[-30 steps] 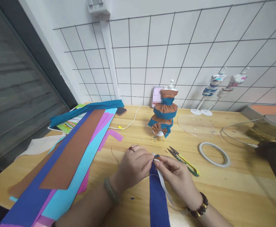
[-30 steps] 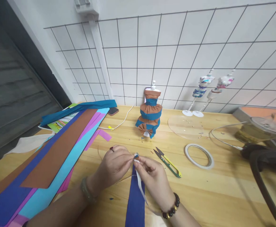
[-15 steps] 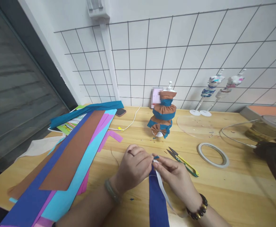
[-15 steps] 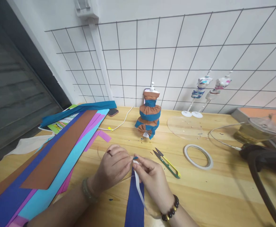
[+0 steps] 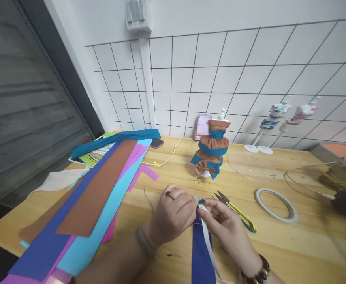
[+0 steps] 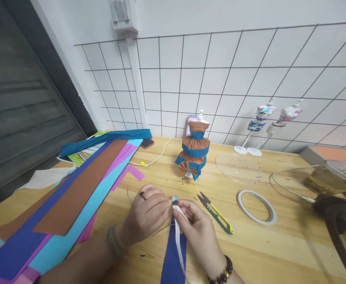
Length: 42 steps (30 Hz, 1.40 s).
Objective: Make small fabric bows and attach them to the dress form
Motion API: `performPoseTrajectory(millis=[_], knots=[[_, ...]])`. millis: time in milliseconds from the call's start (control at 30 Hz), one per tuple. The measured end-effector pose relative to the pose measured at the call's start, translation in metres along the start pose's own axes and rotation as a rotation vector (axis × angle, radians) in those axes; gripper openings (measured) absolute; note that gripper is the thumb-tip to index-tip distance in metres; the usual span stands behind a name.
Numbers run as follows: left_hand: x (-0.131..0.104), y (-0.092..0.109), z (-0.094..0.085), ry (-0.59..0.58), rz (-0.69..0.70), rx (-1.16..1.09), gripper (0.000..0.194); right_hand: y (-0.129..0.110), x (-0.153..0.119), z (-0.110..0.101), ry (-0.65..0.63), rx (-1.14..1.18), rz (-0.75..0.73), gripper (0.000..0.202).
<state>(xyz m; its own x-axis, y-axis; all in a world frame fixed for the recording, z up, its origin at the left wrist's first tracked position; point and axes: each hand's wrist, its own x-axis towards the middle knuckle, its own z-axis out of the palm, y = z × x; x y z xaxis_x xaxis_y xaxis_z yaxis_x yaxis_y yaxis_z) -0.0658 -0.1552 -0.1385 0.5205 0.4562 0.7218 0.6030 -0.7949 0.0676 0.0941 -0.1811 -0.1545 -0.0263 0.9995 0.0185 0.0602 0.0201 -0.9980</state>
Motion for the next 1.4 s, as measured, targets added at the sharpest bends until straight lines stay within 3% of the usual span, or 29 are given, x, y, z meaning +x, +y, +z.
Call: performPoseTrajectory(millis=[433, 733, 833, 933, 1033, 1233, 1400], knots=[[-0.003, -0.006, 0.002, 0.031, -0.046, -0.019, 0.012, 0.005, -0.002, -0.003, -0.018, -0.198, -0.108, 0.031], [0.0, -0.001, 0.003, -0.063, -0.104, -0.181, 0.013, -0.005, -0.005, 0.001, -0.104, -0.09, -0.086, 0.024], [0.002, 0.003, 0.004, -0.033, -0.22, -0.304, 0.013, -0.007, -0.004, 0.004, -0.088, -0.039, -0.08, 0.023], [0.004, 0.007, 0.006, 0.013, -0.438, -0.464, 0.01, -0.007, -0.004, 0.005, -0.054, -0.038, -0.055, 0.025], [0.006, 0.01, 0.007, -0.018, -0.616, -0.586, 0.009, -0.005, -0.004, 0.003, -0.023, -0.07, -0.019, 0.025], [0.006, 0.009, 0.01, -0.035, -0.767, -0.79, 0.008, -0.006, -0.005, 0.001, 0.014, -0.122, -0.009, 0.024], [0.006, 0.008, 0.01, -0.089, -0.943, -1.127, 0.012, -0.007, -0.004, 0.001, 0.025, -0.112, -0.014, 0.025]])
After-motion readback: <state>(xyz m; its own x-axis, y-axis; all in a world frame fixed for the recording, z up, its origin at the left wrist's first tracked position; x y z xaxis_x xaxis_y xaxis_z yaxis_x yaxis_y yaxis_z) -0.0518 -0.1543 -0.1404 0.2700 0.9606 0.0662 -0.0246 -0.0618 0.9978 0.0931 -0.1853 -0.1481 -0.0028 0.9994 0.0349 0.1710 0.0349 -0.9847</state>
